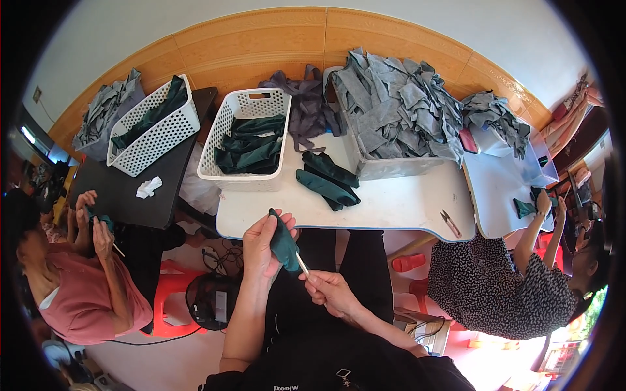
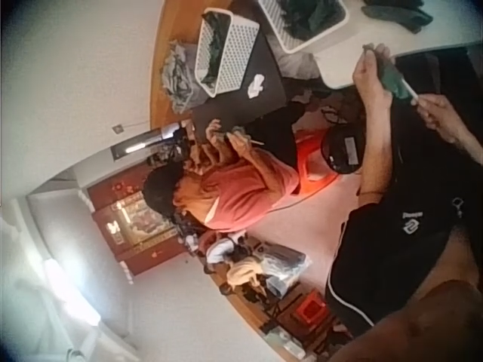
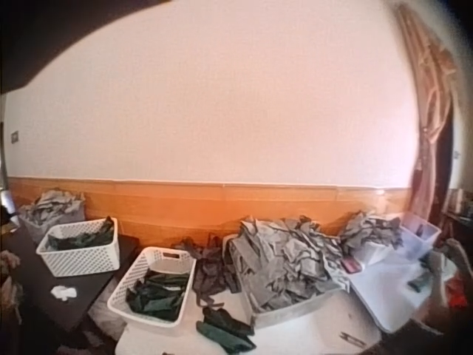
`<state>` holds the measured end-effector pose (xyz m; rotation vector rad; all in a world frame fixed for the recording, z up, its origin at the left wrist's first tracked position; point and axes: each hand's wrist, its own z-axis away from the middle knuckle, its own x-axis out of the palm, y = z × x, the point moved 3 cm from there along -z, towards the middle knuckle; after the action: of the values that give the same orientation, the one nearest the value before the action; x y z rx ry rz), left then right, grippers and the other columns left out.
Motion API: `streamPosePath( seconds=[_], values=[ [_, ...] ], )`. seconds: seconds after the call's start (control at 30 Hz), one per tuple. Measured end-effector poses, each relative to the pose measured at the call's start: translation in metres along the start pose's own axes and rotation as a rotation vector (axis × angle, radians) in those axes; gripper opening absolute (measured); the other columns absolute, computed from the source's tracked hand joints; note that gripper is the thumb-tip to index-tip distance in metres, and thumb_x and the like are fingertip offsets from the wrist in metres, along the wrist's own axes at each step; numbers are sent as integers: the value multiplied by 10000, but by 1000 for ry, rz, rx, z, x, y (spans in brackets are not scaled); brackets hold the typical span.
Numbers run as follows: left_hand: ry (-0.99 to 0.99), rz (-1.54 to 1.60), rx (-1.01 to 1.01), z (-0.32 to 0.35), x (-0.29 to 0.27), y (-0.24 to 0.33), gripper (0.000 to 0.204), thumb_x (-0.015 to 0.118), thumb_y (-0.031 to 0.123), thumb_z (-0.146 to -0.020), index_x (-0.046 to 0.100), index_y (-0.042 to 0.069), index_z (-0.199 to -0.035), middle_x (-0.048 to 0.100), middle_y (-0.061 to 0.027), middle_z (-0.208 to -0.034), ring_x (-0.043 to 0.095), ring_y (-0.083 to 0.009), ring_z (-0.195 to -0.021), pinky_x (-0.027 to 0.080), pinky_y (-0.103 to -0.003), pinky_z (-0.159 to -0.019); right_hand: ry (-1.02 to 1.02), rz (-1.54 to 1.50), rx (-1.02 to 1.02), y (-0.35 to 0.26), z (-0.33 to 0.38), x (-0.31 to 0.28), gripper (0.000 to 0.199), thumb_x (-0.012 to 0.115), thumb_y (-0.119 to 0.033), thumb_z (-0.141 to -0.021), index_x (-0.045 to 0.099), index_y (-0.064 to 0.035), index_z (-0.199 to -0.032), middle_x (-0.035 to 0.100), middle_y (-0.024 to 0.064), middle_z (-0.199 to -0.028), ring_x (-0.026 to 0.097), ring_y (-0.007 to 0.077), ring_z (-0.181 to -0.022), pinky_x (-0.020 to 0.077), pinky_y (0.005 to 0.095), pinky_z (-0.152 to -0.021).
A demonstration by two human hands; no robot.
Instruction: Manually turning fabric pieces inside out using a thin wooden stick.
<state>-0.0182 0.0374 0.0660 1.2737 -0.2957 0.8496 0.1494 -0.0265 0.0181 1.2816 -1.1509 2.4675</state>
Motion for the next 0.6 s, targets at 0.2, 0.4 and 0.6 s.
streamPosePath(
  seconds=[0.2,0.4,0.6],
  values=[
    [-45,-50,2,4,2,-9,240,587,128,-948,609,-41,-1117,680,-192,-992,693,-252,-876,588,-368,-775,-21,-98,11,4,4,0,241,504,-178,-1002,635,-15,-1122,451,-26,-718,283,45,-538,238,199,-470],
    [-33,-14,18,2,9,1,256,580,145,-954,599,-21,-1148,682,-173,-973,697,-250,-830,584,-358,-751,-10,-64,59,-7,-1,0,245,501,-183,-1003,635,-14,-1120,443,-27,-712,288,48,-539,241,200,-466],
    [34,-87,31,-6,7,12,274,585,176,-956,603,-15,-1152,682,-168,-981,693,-247,-851,581,-349,-736,-25,-55,56,-6,-1,3,242,503,-177,-1003,634,-16,-1126,443,-28,-710,293,47,-543,242,197,-469]
  ],
)
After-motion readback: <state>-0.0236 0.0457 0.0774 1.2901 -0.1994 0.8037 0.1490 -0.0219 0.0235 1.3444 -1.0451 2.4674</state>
